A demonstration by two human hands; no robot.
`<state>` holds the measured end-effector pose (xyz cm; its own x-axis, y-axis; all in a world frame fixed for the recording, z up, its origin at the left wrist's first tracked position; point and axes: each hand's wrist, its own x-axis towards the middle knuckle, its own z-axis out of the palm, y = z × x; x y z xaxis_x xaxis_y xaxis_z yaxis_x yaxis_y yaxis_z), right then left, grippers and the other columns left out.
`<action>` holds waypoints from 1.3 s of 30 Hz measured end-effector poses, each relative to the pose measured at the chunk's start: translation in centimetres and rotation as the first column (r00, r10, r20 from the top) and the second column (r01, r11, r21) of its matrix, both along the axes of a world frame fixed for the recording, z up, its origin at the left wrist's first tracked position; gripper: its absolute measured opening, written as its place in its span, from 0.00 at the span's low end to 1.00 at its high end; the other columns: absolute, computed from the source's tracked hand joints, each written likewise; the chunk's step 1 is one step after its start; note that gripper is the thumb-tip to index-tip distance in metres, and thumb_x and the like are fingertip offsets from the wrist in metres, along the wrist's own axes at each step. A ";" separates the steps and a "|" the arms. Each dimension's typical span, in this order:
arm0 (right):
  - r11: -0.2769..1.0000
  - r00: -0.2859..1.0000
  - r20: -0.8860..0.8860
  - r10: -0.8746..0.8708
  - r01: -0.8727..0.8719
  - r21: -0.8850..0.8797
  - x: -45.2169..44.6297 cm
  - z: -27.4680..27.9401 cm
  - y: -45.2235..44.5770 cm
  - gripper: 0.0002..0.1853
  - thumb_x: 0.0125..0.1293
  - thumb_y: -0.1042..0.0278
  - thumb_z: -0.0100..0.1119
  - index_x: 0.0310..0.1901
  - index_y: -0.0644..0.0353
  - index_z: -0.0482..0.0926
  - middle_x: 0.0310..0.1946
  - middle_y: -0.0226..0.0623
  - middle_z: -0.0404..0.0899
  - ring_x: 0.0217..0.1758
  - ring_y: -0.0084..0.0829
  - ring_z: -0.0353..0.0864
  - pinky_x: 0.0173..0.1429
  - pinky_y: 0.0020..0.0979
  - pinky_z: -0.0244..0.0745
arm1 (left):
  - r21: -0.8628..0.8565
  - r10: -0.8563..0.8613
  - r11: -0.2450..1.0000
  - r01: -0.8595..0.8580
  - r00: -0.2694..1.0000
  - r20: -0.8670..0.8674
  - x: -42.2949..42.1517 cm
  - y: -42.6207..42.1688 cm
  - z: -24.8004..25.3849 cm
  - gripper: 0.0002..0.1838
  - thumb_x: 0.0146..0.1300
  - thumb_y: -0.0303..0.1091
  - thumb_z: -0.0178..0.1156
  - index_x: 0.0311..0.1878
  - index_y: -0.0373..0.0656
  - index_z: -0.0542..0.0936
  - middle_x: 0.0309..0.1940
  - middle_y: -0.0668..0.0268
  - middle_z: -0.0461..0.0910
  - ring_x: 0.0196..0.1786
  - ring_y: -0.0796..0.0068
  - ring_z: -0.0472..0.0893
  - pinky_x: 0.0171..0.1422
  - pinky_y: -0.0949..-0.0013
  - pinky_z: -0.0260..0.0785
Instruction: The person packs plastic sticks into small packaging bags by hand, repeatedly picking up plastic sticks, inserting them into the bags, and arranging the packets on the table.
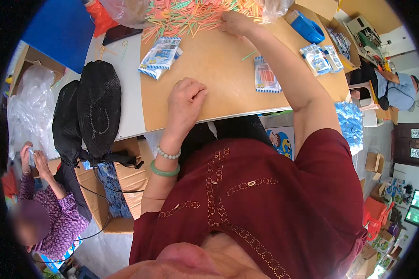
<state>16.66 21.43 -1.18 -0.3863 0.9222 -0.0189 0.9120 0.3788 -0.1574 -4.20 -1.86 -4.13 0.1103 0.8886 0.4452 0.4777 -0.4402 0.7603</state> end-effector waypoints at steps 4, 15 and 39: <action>0.986 0.996 0.046 0.073 -0.079 0.146 0.3 -1.4 2.1 0.16 0.61 0.60 0.54 0.44 0.64 0.73 0.38 0.51 0.78 0.44 0.49 0.78 0.48 0.42 0.73 | 0.006 -0.010 1.000 0.010 1.000 -0.006 0.0 0.1 0.0 0.03 0.54 0.28 0.60 0.28 0.39 0.80 0.30 0.61 0.76 0.38 0.59 0.75 0.44 0.60 0.67; 0.953 0.994 0.094 0.052 -0.077 0.292 0.9 0.2 2.0 0.12 0.63 0.65 0.48 0.43 0.63 0.72 0.41 0.49 0.78 0.45 0.48 0.79 0.45 0.43 0.75 | 0.028 -0.011 1.000 0.011 1.000 0.012 0.0 0.0 0.2 0.02 0.52 0.26 0.60 0.27 0.38 0.79 0.29 0.61 0.75 0.36 0.58 0.75 0.42 0.60 0.68; 0.606 0.628 0.414 0.659 -0.769 0.204 -4.6 2.5 2.0 0.14 0.47 0.67 0.62 0.37 0.62 0.81 0.33 0.47 0.81 0.41 0.47 0.80 0.43 0.41 0.76 | 0.023 -0.020 1.000 0.020 1.000 0.018 -0.1 0.2 0.4 0.01 0.52 0.25 0.60 0.27 0.39 0.78 0.27 0.61 0.74 0.35 0.58 0.75 0.40 0.59 0.67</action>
<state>12.10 23.39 1.35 -0.9498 0.3127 0.0112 0.3001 0.9003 0.3153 -4.28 -1.63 -3.75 0.1195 0.8761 0.4671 0.4550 -0.4664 0.7586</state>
